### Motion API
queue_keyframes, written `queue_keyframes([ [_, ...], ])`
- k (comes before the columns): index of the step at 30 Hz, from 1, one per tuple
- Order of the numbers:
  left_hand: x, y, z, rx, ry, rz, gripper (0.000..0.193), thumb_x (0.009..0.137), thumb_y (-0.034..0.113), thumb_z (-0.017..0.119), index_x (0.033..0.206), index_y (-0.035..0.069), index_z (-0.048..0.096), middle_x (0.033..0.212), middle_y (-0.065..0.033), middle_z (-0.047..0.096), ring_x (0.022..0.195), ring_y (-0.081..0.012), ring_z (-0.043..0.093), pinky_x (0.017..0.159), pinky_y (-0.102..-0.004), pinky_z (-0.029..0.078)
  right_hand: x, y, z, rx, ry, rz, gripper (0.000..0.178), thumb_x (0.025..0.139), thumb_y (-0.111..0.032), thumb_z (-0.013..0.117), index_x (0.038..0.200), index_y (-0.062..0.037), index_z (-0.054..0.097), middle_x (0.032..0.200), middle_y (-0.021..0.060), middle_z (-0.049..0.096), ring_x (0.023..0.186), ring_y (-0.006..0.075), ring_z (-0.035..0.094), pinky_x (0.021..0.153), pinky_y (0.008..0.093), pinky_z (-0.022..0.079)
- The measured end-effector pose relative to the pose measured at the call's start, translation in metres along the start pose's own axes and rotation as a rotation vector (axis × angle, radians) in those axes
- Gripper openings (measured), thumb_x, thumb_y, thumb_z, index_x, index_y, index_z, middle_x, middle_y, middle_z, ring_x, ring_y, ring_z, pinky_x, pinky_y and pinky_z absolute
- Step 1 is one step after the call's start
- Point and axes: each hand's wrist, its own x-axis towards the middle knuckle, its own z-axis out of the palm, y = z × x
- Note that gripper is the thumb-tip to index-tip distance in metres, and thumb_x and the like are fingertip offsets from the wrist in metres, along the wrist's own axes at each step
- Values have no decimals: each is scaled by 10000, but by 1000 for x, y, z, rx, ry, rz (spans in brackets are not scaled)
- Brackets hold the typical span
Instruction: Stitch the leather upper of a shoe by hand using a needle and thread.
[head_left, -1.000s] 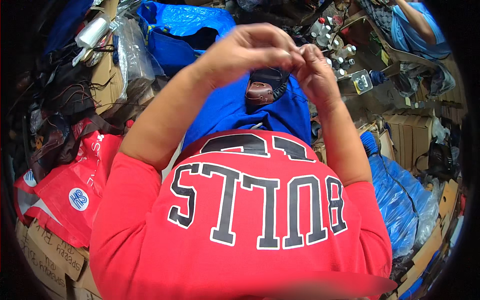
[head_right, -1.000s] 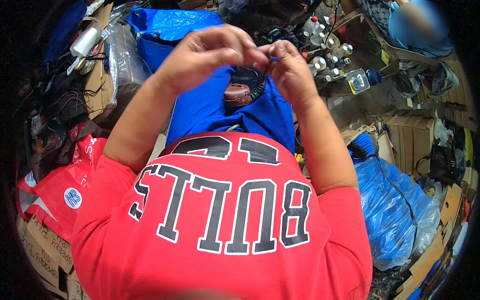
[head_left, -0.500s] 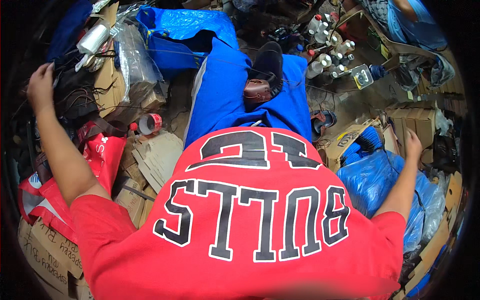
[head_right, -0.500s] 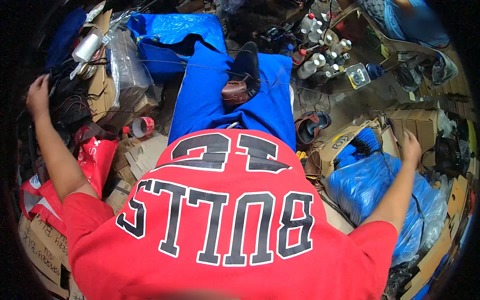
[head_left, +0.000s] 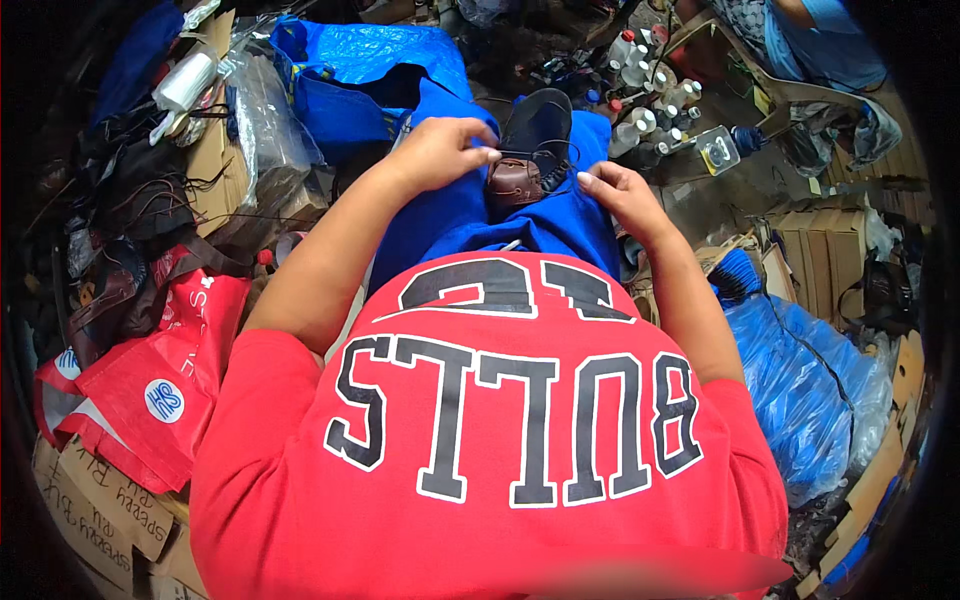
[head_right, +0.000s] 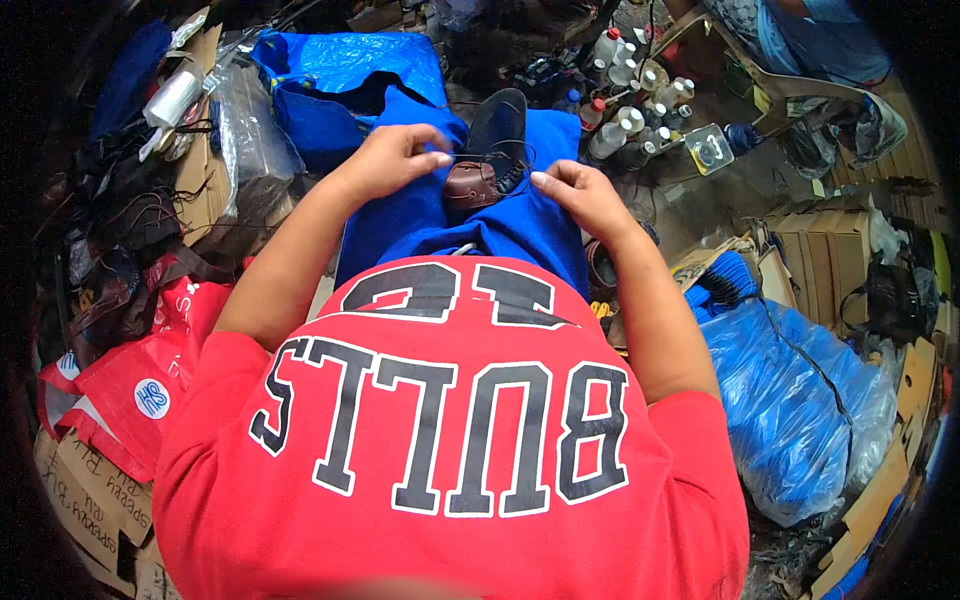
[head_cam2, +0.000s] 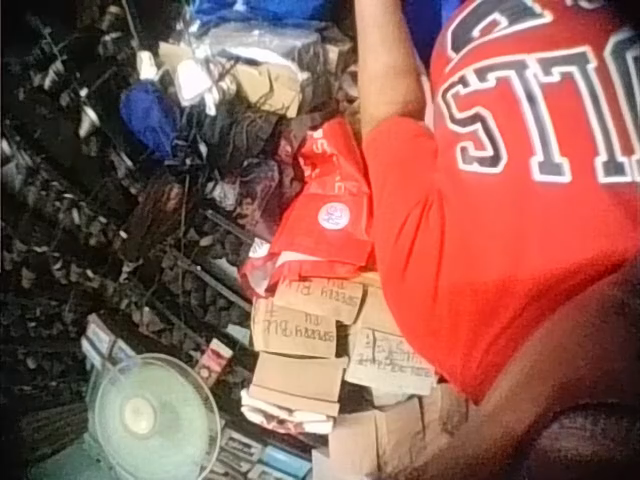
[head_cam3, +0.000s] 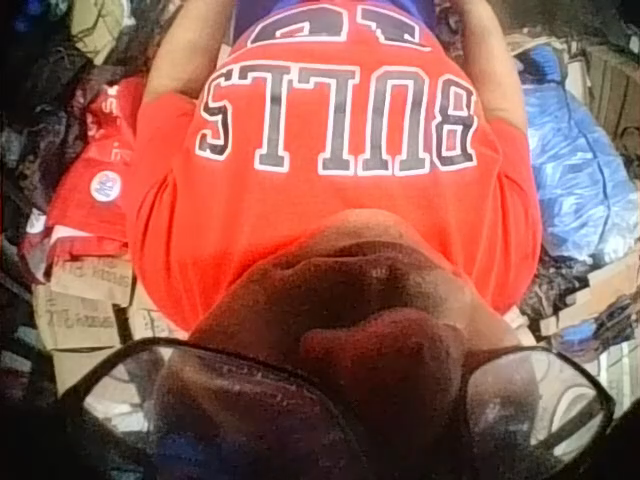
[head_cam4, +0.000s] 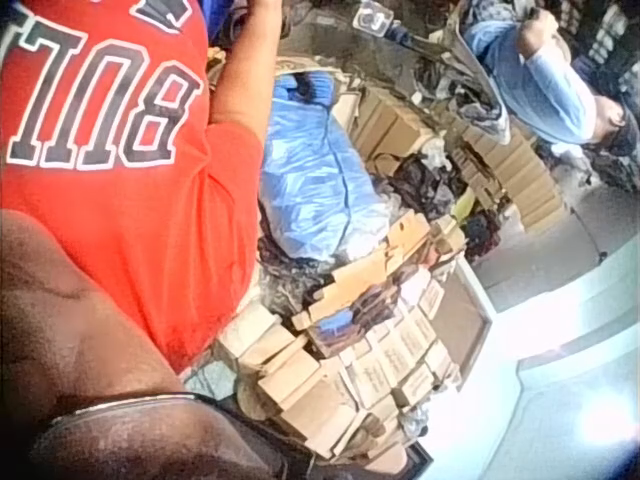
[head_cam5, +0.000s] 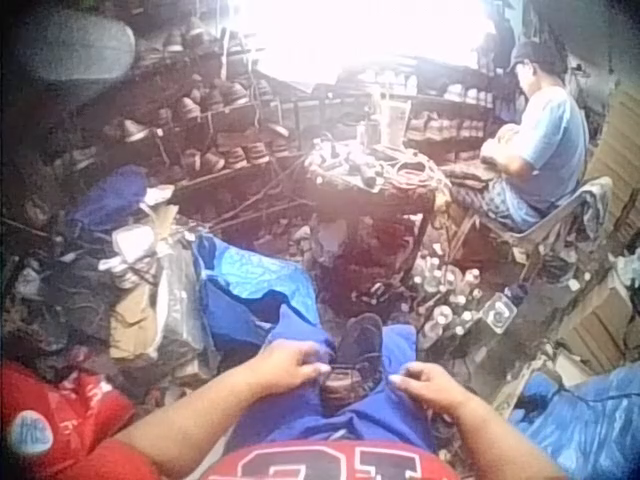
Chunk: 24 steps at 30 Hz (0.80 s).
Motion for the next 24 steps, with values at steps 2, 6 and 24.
queue_keyframes([
  [2,-1,-19,-20,-49,11,-56,303,852,280,649,688,50,538,619,53,414,597,-63,378,523,-266,334,-1,-4,-18,89,20,65,212,856,-276,640,766,-105,552,674,-83,434,620,31,373,561,204,300],
  [6,-42,-88,-102,-82,299,-211,340,811,327,674,639,64,544,580,57,431,560,-68,368,504,-279,322,-30,32,-89,251,327,132,225,832,-257,644,695,-166,491,614,-82,346,547,45,330,528,219,284],
  [24,87,48,21,267,-224,134,544,654,313,794,1075,47,575,937,-179,639,895,-339,612,780,-383,476,32,-17,-31,-270,128,-234,113,767,-38,677,879,-27,681,851,49,642,813,122,595,738,262,472],
])
